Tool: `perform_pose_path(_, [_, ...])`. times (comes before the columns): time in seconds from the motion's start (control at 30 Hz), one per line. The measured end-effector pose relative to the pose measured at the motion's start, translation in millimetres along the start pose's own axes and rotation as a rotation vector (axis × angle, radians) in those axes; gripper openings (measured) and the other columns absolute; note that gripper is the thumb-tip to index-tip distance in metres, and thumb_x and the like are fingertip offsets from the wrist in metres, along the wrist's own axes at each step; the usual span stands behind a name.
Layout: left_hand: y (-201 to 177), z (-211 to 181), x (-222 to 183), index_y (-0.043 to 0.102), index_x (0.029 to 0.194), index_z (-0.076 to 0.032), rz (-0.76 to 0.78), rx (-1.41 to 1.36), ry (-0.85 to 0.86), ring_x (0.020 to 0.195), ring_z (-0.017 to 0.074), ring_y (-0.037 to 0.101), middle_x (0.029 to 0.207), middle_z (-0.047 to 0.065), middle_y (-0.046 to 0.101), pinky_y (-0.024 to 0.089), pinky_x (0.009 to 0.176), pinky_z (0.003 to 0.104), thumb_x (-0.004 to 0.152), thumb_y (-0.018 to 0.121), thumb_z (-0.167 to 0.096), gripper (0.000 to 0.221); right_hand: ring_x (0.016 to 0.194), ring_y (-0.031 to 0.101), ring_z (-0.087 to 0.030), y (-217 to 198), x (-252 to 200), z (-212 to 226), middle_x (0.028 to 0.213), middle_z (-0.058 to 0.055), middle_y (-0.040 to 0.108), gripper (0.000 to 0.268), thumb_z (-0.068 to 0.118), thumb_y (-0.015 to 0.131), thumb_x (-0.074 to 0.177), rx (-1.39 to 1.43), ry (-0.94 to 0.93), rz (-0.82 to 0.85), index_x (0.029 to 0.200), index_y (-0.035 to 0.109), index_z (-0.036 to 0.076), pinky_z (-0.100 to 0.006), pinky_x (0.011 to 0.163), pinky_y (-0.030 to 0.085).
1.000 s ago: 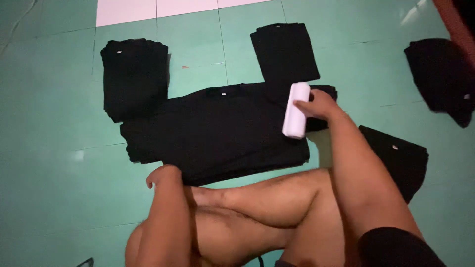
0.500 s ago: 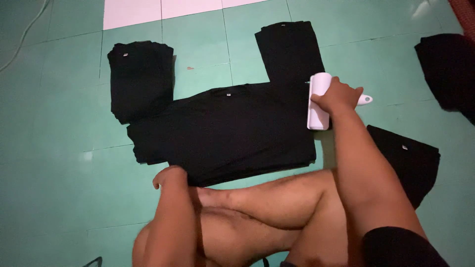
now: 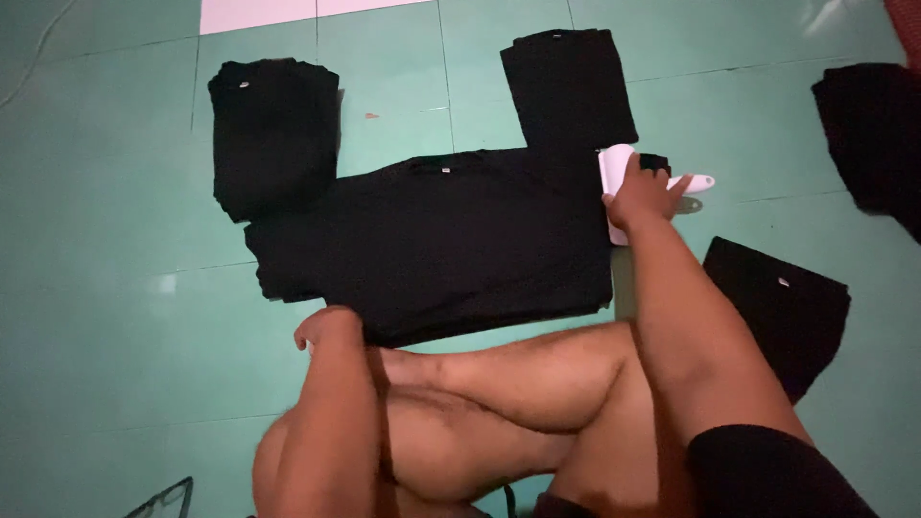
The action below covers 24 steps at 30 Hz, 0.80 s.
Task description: Using a lint roller to remove lint and dust from a black t-shirt laid out on the floor.
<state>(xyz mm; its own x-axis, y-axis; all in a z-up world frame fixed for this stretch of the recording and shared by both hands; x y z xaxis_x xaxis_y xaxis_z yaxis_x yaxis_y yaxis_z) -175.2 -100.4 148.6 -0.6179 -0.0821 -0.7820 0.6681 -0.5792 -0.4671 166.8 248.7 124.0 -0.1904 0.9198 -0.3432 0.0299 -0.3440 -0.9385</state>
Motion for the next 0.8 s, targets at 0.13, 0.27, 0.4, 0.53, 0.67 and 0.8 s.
perform_pose_path(0.13, [7.1, 3.0, 18.1, 0.052, 0.15, -0.002, -0.036, -0.014, 0.064, 0.141, 0.0417, 0.05, 0.156, 0.012, 0.053, 0.046, 0.093, 0.07, 0.098, 0.05, -0.008, 0.052, 0.154, 0.018, -0.042, 31.2, 23.2, -10.8, 0.166, -0.015, 0.033, 0.082, 0.048, 0.05, 0.102, 0.044, 0.002, -0.003, 0.167, 0.012, 0.018, -0.071, 0.118, -0.009])
perform_pose_path(0.27, [9.6, 3.8, 20.6, 0.055, 0.148, -0.006, -0.082, -0.084, 0.036, 0.137, 0.0423, 0.053, 0.152, 0.013, 0.056, 0.045, 0.093, 0.068, 0.099, 0.052, -0.007, 0.05, 0.149, 0.029, -0.043, 18.7, -4.7, -3.9, 0.163, -0.015, 0.037, 0.058, 0.033, 0.034, 0.11, 0.013, -0.005, -0.034, 0.165, 0.022, 0.021, -0.071, 0.119, -0.002])
perform_pose_path(0.4, [13.5, 2.7, -25.4, 0.063, 0.143, -0.005, -0.168, -0.074, 0.006, 0.134, 0.0407, 0.058, 0.148, 0.011, 0.063, 0.039, 0.097, 0.071, 0.099, 0.056, -0.005, 0.044, 0.147, 0.036, -0.051, -25.2, -72.3, 2.4, 0.166, -0.017, 0.035, 0.056, 0.028, 0.035, 0.109, 0.12, 0.014, 0.038, 0.164, 0.026, 0.023, -0.075, 0.119, 0.002])
perform_pose_path(0.53, [20.3, 0.6, -5.8, 0.067, 0.138, -0.004, -0.401, -0.055, 0.066, 0.133, 0.0373, 0.06, 0.142, 0.011, 0.067, 0.04, 0.098, 0.066, 0.104, 0.051, -0.012, 0.038, 0.145, 0.039, -0.048, 18.9, -22.9, -39.9, 0.165, -0.013, 0.031, 0.09, 0.039, 0.066, 0.095, 0.204, 0.033, 0.102, 0.167, 0.014, 0.022, -0.073, 0.113, 0.026])
perform_pose_path(0.67, [22.1, -18.1, 15.8, 0.079, 0.109, -0.011, -0.576, -0.109, 0.57, 0.109, 0.0361, 0.074, 0.108, 0.012, 0.079, 0.056, 0.088, 0.054, 0.088, 0.069, -0.018, 0.025, 0.147, 0.036, -0.047, 32.8, -8.5, -34.0, 0.168, -0.007, 0.027, 0.087, 0.029, 0.065, 0.094, 0.18, -0.042, 0.083, 0.166, 0.018, 0.026, -0.072, 0.113, 0.031])
perform_pose_path(0.8, [30.5, -29.1, -21.1, 0.073, 0.117, -0.01, -0.481, 0.112, 0.939, 0.11, 0.0381, 0.072, 0.111, 0.016, 0.075, 0.057, 0.089, 0.053, 0.075, 0.088, -0.037, 0.052, 0.118, 0.06, -0.048, 31.8, -9.7, -1.5, 0.128, -0.02, 0.062, 0.053, 0.028, 0.083, 0.083, -0.087, -0.284, -0.176, 0.13, 0.067, 0.009, -0.067, 0.088, 0.05])
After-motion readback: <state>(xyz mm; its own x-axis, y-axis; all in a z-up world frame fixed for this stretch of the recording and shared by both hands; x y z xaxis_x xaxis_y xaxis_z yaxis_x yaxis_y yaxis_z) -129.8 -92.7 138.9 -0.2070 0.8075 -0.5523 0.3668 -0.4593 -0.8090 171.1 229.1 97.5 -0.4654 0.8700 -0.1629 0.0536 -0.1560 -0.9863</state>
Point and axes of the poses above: each hand's wrist, its own x-axis towards the middle knuckle, its own y-axis out of the palm, z = x × y, the point moved 1 cm from there along x, towards the middle knuckle
